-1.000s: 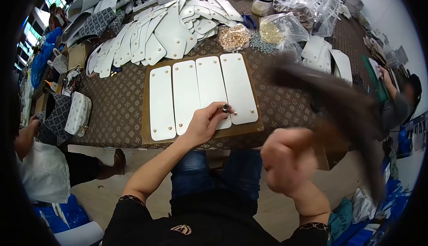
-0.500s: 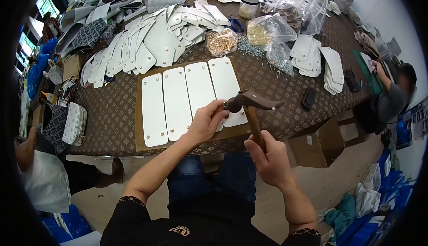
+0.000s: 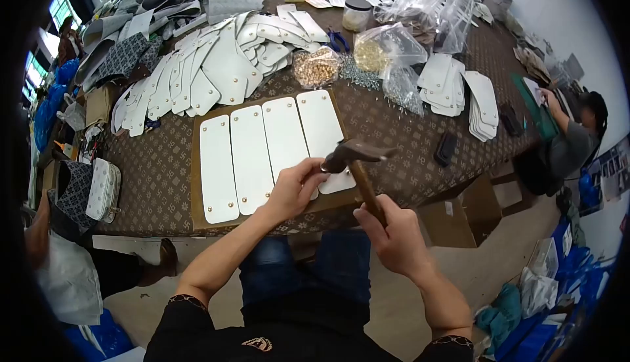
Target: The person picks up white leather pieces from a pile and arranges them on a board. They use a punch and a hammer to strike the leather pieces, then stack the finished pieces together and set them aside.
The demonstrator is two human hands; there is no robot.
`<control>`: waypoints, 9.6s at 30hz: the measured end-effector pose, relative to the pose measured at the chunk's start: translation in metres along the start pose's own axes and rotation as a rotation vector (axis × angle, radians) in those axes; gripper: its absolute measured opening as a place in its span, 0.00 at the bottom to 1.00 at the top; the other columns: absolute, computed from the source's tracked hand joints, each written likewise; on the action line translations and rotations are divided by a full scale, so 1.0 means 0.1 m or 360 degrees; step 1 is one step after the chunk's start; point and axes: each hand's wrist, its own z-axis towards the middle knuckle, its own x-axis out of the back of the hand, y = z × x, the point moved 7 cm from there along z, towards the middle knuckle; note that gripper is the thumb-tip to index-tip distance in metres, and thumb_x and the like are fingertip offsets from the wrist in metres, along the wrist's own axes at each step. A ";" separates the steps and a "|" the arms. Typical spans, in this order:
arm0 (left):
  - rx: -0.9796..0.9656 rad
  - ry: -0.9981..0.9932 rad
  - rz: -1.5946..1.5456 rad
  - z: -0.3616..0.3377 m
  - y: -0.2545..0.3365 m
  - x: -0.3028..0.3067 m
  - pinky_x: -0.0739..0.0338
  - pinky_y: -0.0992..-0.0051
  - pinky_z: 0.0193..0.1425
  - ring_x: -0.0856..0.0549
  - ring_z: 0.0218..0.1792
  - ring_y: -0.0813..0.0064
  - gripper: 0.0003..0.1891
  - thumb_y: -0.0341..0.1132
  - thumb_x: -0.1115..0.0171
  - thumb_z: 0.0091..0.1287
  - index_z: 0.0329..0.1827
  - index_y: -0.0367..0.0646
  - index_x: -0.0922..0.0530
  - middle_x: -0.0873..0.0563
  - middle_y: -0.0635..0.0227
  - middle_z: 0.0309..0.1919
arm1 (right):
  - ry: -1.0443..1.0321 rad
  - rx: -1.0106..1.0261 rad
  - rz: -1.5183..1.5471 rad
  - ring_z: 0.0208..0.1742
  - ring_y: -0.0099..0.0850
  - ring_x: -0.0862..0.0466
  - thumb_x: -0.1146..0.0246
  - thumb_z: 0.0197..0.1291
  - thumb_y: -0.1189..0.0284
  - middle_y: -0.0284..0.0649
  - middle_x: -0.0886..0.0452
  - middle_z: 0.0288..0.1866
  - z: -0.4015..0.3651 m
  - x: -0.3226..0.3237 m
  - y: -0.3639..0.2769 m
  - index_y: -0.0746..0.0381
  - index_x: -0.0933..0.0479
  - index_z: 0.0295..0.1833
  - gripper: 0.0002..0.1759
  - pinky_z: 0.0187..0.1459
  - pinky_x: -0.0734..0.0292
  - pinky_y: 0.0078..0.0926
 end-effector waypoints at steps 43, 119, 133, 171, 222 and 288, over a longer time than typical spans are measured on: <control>0.0119 0.0983 -0.0052 -0.60 -0.60 2.13 0.18 0.76 0.58 0.13 0.49 0.79 0.09 0.23 0.43 0.82 0.60 0.32 0.22 0.10 0.64 0.49 | -0.0316 -0.0168 0.1136 0.43 0.24 0.15 0.38 0.79 0.69 0.41 0.11 0.42 0.96 -1.71 -0.37 0.68 0.19 0.51 0.12 0.49 0.19 0.26; 0.0083 0.0609 -0.0010 0.44 -1.06 2.05 0.17 0.78 0.52 0.11 0.44 0.81 0.09 0.26 0.36 0.78 0.56 0.32 0.17 0.06 0.63 0.43 | -0.0354 -0.0368 0.0680 0.19 0.16 0.28 0.39 0.81 0.61 0.29 0.26 0.22 1.73 -1.25 -0.48 0.64 0.24 0.43 0.17 0.21 0.33 0.21; 0.0061 0.0593 0.0244 0.44 -0.98 2.11 0.16 0.73 0.50 0.09 0.41 0.68 0.11 0.25 0.37 0.77 0.58 0.30 0.19 0.07 0.54 0.40 | -0.0375 -0.0219 0.0211 0.29 0.39 0.18 0.35 0.78 0.61 0.47 0.19 0.26 1.91 -1.39 -0.57 0.69 0.22 0.43 0.19 0.34 0.25 0.40; 0.0119 0.0338 -0.0255 0.98 -1.09 1.42 0.19 0.79 0.57 0.12 0.48 0.82 0.08 0.26 0.40 0.81 0.57 0.33 0.19 0.07 0.66 0.47 | -0.0041 -0.0265 0.0858 0.18 0.14 0.31 0.41 0.82 0.63 0.28 0.27 0.22 1.50 -0.53 -0.46 0.65 0.23 0.50 0.15 0.21 0.37 0.18; -0.0152 0.0387 -0.0115 1.59 -0.99 0.74 0.26 0.69 0.34 0.23 0.26 0.69 0.09 0.30 0.34 0.77 0.52 0.33 0.21 0.16 0.56 0.27 | 0.0447 0.0020 0.0841 0.18 0.13 0.32 0.42 0.83 0.61 0.28 0.27 0.21 1.31 0.31 -0.39 0.64 0.25 0.43 0.17 0.20 0.37 0.17; 0.0264 0.0818 -0.0093 -1.73 -0.35 1.72 0.17 0.76 0.59 0.12 0.49 0.79 0.11 0.22 0.42 0.81 0.61 0.31 0.20 0.09 0.63 0.51 | -0.0526 -0.0109 0.0719 0.29 0.24 0.16 0.41 0.82 0.65 0.36 0.14 0.30 0.54 -1.77 -0.30 0.66 0.22 0.46 0.14 0.35 0.20 0.25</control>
